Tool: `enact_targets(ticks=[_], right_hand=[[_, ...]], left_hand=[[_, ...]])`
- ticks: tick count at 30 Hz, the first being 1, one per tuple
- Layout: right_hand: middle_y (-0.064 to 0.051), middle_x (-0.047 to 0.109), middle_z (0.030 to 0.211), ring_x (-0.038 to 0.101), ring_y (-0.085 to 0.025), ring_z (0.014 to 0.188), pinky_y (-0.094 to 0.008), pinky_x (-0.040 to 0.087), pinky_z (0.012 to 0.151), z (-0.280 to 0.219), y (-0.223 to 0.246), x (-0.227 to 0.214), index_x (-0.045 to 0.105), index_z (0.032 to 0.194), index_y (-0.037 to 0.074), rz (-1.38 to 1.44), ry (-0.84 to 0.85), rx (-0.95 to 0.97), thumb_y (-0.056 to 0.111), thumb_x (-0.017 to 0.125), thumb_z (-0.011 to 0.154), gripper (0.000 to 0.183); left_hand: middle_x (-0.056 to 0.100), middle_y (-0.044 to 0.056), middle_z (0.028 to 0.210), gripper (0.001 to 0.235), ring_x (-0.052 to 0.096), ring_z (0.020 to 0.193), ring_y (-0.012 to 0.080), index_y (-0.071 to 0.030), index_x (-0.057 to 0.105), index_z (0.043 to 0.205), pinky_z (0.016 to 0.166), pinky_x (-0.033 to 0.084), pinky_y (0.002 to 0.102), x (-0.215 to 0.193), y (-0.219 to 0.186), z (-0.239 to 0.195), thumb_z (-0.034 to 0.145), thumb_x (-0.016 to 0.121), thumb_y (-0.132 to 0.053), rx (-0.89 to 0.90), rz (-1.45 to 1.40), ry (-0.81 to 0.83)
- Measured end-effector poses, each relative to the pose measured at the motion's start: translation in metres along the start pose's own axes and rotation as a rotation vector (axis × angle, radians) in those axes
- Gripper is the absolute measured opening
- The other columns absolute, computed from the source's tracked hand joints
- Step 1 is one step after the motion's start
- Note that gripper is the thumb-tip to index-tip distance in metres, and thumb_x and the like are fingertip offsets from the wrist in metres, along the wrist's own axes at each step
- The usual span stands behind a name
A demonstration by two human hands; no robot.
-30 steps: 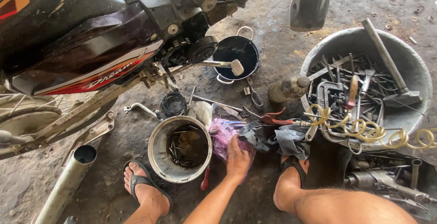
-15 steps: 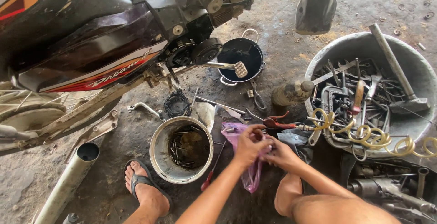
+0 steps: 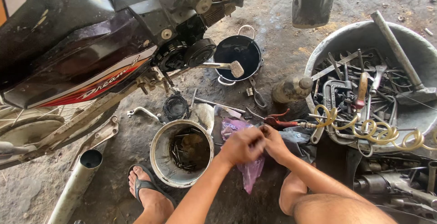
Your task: The person cleans the inside of a motorcycle engine casing with a cloth, then applies sealant from a tube onto the casing edges using a small metal tool to spread it evenly.
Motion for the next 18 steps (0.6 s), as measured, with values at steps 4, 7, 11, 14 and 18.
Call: enact_targets(ticks=[4, 7, 11, 14, 18], right_hand=[[-0.006, 0.071, 0.085, 0.067, -0.016, 0.076, -0.030, 0.056, 0.069, -0.020, -0.008, 0.002, 0.065, 0.103, 0.003, -0.353, 0.239, -0.241, -0.006, 0.063, 0.074, 0.031], [-0.013, 0.072, 0.086, 0.069, -0.026, 0.075, -0.034, 0.056, 0.070, -0.027, -0.011, 0.003, 0.068, 0.103, 0.002, -0.671, 0.425, -0.316, -0.001, 0.069, 0.079, 0.024], [-0.022, 0.070, 0.104, 0.070, -0.039, 0.087, -0.040, 0.057, 0.073, -0.045, 0.020, 0.024, 0.068, 0.114, 0.000, -0.720, 0.631, -0.476, 0.006, 0.071, 0.088, 0.027], [-0.028, 0.068, 0.106, 0.067, -0.045, 0.089, -0.047, 0.056, 0.073, -0.039, 0.019, 0.025, 0.063, 0.120, -0.005, -0.770, 0.538, -0.632, 0.005, 0.068, 0.082, 0.040], [-0.026, 0.069, 0.089, 0.068, -0.047, 0.082, -0.053, 0.054, 0.071, -0.015, -0.040, 0.000, 0.061, 0.119, -0.005, -1.021, 0.266, -0.457, 0.009, 0.064, 0.087, 0.035]], left_hand=[[0.074, 0.016, 0.090, 0.025, 0.072, 0.085, 0.0329, -0.007, 0.074, 0.092, 0.077, 0.057, 0.042, 0.026, 0.034, -0.020, 0.080, 0.075, -0.028, -0.168, 0.090, 0.665], [0.075, 0.018, 0.093, 0.029, 0.074, 0.089, 0.0338, -0.007, 0.076, 0.094, 0.081, 0.058, 0.044, 0.025, 0.045, -0.017, 0.076, 0.075, -0.030, -0.373, 0.307, 1.004], [0.073, 0.019, 0.106, 0.036, 0.072, 0.100, 0.0340, -0.005, 0.072, 0.111, 0.087, 0.058, 0.045, 0.031, 0.077, -0.034, 0.078, 0.074, -0.018, -0.354, 0.634, 0.912], [0.072, 0.022, 0.113, 0.049, 0.070, 0.104, 0.0372, -0.005, 0.063, 0.130, 0.087, 0.056, 0.047, 0.033, 0.086, -0.029, 0.081, 0.070, -0.004, -0.185, 0.438, 0.511], [0.071, 0.021, 0.119, 0.056, 0.070, 0.110, 0.0359, -0.006, 0.056, 0.139, 0.094, 0.057, 0.045, 0.030, 0.064, -0.016, 0.084, 0.064, 0.001, 0.055, 0.261, 0.305]])
Point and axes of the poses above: each hand's wrist, its own z-axis towards the middle knuckle, its own x-axis out of the palm, y = z × x, the point moved 1 cm from there along z, towards the middle knuckle
